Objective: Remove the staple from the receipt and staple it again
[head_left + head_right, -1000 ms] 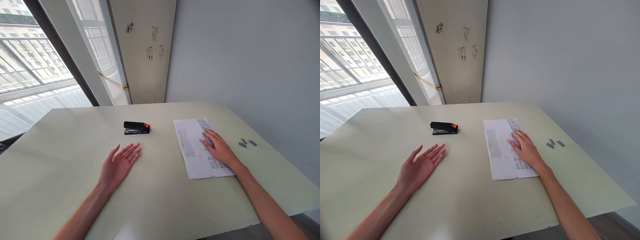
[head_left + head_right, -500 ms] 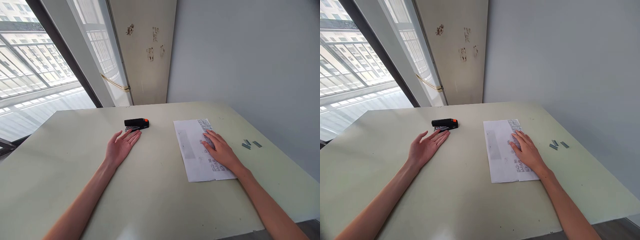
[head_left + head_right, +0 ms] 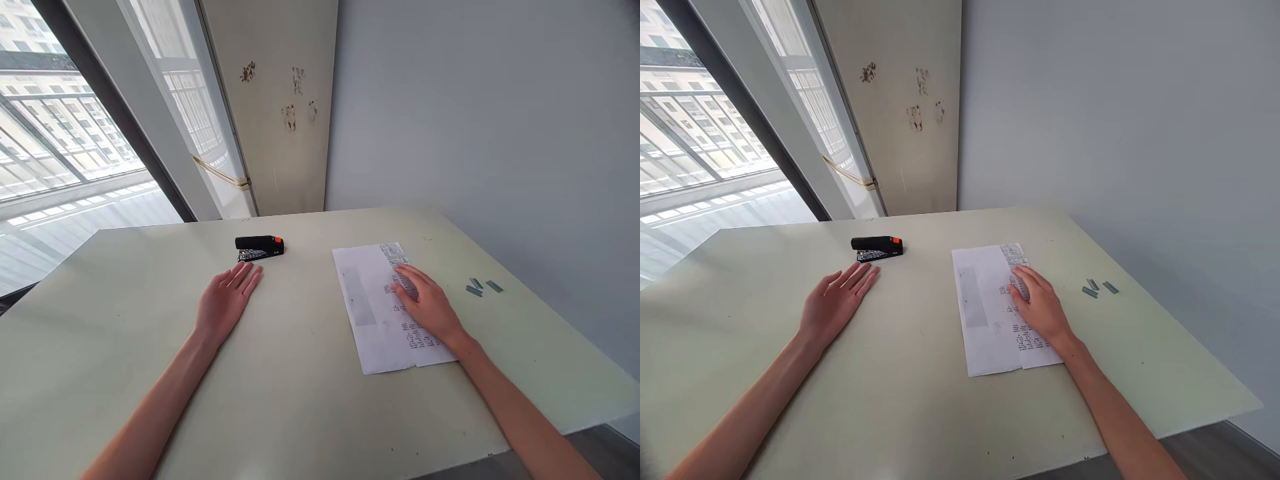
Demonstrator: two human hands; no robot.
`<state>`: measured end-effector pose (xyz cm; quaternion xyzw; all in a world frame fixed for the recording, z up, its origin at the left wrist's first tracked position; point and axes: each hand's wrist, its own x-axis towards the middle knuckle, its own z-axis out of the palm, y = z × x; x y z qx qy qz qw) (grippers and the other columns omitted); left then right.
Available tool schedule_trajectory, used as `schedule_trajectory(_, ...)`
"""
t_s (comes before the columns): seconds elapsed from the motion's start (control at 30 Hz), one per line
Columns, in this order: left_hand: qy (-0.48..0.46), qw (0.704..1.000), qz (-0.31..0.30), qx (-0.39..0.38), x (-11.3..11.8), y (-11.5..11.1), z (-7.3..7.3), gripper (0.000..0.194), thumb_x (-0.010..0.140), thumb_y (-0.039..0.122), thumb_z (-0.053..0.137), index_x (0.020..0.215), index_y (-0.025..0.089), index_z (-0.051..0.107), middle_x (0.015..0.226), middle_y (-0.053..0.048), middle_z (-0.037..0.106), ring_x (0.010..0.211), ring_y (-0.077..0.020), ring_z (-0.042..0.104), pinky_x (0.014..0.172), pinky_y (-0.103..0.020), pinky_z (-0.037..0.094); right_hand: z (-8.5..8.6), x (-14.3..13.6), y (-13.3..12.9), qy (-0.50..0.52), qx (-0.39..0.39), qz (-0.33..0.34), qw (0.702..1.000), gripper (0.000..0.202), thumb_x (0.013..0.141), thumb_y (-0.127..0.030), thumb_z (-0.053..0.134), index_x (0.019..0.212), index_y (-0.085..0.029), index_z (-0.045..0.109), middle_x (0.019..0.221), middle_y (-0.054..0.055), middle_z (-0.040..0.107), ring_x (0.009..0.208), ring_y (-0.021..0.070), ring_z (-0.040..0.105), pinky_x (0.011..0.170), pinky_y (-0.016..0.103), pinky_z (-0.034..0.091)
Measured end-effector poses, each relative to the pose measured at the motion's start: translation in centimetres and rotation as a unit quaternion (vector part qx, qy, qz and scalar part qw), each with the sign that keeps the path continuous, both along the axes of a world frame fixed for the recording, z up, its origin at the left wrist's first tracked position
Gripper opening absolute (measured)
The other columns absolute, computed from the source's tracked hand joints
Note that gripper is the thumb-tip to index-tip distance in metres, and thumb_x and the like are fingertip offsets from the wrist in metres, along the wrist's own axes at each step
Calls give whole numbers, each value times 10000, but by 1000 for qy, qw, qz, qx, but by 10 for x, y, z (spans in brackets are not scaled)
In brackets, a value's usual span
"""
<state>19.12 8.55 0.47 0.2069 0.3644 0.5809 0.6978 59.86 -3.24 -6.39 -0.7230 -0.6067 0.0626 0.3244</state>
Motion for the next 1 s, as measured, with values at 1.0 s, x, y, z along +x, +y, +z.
schedule_trajectory(1.0,494,828,-189,187,-20,-39,0,408,931,651,654,973,257,751,847,-54,708,844,-234,641,777,-299,521,12,12,-2,40,23,-48,998,317,948,-454,568,1114,-250,746,1212,91,772,1029,298,681,878,462,573)
